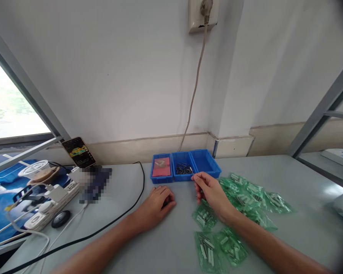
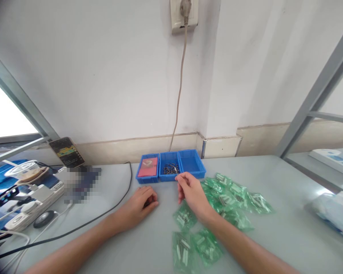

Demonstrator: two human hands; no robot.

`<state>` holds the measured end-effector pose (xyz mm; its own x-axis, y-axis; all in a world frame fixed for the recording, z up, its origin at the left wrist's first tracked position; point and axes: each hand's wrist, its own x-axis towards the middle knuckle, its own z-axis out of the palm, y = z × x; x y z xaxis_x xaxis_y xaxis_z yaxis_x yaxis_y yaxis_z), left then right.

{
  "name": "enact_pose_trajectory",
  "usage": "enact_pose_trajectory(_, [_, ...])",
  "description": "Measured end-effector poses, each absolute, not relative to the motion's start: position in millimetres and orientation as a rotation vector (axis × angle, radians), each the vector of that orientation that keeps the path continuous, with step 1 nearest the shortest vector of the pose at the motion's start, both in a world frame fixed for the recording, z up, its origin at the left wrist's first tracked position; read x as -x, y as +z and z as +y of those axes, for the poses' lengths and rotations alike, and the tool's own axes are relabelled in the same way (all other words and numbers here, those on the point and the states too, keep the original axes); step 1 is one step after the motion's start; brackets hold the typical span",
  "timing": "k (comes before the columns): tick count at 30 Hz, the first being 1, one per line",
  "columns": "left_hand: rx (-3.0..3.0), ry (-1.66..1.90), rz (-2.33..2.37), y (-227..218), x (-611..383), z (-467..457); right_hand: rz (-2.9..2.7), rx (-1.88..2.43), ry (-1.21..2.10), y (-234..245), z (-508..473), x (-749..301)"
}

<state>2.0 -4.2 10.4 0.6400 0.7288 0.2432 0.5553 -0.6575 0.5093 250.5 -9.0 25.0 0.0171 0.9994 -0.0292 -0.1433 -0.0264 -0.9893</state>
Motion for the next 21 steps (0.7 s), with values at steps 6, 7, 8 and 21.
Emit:
enact_pose_trajectory(6, [-2.496,0.600,1.018,12.4,-2.7,-5.0,-1.107,1.102,1.313,26.4,-11.8,-250.9])
enact_pose_trajectory(7, [-2.499,0.599,1.024,12.1,-2.8,-4.8,-1.145,1.102,1.310,25.8,-12.7,-250.7])
enact_pose_trajectory(8, [-2.505,0.594,1.028,11.7,-2.8,-4.5,-1.200,1.109,1.292,25.0,-13.7,-250.6])
enact_pose_trajectory(21, [-2.519,0.628,0.923,8.7,0.7,-3.2,-2.264,1.102,0.517,21.4,-26.7,-249.3])
